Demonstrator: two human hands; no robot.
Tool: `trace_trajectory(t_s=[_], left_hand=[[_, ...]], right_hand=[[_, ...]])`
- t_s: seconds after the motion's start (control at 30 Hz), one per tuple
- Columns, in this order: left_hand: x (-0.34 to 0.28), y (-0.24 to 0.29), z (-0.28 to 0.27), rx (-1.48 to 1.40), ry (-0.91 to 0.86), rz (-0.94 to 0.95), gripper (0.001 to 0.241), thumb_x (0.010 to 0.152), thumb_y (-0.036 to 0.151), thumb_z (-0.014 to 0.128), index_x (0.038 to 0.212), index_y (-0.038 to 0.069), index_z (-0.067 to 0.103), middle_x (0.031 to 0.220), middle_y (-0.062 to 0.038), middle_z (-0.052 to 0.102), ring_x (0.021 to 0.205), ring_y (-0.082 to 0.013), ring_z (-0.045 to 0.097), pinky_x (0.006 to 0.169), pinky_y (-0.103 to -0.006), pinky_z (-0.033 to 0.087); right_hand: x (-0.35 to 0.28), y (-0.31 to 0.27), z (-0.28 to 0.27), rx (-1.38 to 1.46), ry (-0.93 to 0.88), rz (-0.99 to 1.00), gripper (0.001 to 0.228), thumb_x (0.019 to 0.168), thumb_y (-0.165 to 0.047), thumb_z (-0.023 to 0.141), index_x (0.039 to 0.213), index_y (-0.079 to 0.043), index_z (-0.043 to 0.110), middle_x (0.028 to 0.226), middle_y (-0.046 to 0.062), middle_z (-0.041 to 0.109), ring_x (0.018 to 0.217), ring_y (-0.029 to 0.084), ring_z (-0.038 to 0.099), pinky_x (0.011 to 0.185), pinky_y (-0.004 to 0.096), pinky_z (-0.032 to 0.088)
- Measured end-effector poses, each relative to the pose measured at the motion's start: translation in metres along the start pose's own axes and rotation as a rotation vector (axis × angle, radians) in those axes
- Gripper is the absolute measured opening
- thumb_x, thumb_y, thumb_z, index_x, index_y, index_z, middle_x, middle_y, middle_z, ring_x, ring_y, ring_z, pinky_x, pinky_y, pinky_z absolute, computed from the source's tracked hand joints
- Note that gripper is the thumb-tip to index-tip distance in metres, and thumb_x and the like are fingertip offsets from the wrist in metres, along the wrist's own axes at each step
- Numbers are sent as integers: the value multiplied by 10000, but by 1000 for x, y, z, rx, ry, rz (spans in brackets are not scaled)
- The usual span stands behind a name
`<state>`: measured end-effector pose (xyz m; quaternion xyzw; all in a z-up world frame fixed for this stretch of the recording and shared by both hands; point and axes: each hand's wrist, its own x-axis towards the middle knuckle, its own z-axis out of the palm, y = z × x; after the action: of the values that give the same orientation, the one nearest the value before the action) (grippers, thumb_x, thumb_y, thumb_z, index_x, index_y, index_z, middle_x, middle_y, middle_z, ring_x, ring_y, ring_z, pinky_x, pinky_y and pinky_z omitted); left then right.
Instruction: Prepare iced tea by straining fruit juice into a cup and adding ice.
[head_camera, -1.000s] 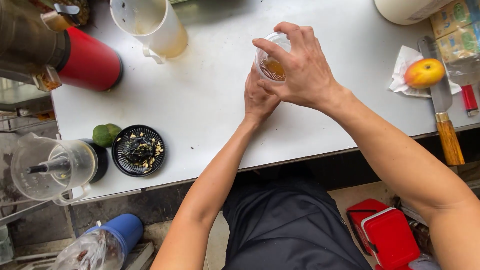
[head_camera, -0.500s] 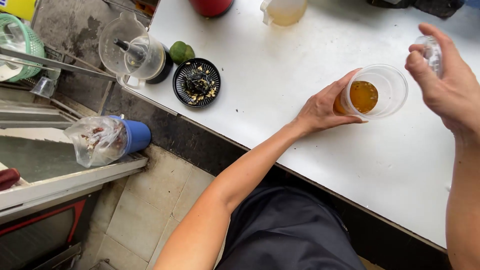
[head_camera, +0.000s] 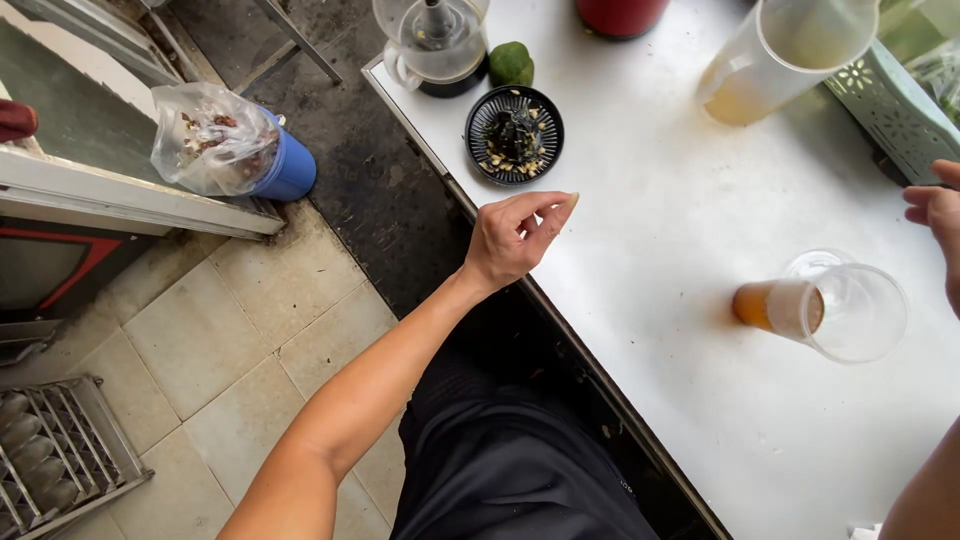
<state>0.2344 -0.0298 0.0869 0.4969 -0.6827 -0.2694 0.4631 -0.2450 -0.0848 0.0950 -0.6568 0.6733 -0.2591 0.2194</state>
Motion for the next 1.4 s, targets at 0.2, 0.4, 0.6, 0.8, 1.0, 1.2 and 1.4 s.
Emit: trace_trajectory(t_s=[0.2, 0.4, 0.6, 0.8, 1.0, 1.2, 1.4], left_hand=[[-15, -56, -139, -73, 184, -86, 278, 1063, 308, 616, 1062, 78, 770, 642, -8, 661, 528, -57, 557, 513, -230, 433], [-28, -129, -295, 44, 85, -373, 340, 959, 373, 656, 1107, 87, 766, 717, -46, 740, 577, -124, 661, 568, -292, 516], [23, -226, -410, 179, 203, -508, 356, 946, 432, 696, 1083, 117, 788, 853, -60, 791, 731, -186, 775, 682, -314, 584], [133, -298, -511, 138, 326, -417, 645, 901, 385, 695, 1448, 110, 491, 1008, -100, 740, 736, -212, 777, 697, -352, 597], [248, -407, -620, 213, 399, -454, 549, 930, 355, 688, 1393, 92, 555, 1055, -127, 750, 803, -214, 784, 718, -346, 608], [332, -493, -697, 117, 521, -600, 381, 998, 352, 648, 1232, 61, 723, 1001, -112, 807, 845, -182, 800, 732, -304, 622], [472, -589, -764, -39, 797, -608, 479, 996, 347, 618, 1392, 78, 598, 990, -95, 770, 814, -183, 790, 655, -294, 620]], right_hand=[[28, -318, 91, -114, -203, -317, 385, 1150, -181, 453, 1443, 53, 541, 1178, 281, 675, 1103, 375, 672, 977, 499, 532], [84, -552, 232, 55, -447, -545, 414, 1100, -261, 534, 1416, -6, 614, 1132, 187, 739, 1074, 255, 722, 946, 405, 566], [178, -704, 392, 113, -637, -588, 400, 1060, -302, 566, 1361, -54, 652, 1080, 111, 765, 999, 186, 738, 833, 353, 572], [327, -780, 545, 234, -764, -581, 391, 1038, -282, 607, 1345, -47, 662, 1040, 109, 769, 921, 171, 744, 786, 317, 568], [482, -856, 646, 312, -949, -577, 412, 1039, -274, 584, 1382, -47, 618, 1066, 103, 765, 930, 161, 729, 807, 325, 582], [604, -944, 731, 327, -1038, -536, 439, 1040, -293, 564, 1400, -47, 607, 1073, 99, 759, 972, 150, 717, 881, 331, 590], [719, -1010, 841, 289, -1216, -628, 445, 1029, -295, 574, 1405, -58, 604, 1068, 94, 770, 945, 153, 722, 850, 343, 585]])
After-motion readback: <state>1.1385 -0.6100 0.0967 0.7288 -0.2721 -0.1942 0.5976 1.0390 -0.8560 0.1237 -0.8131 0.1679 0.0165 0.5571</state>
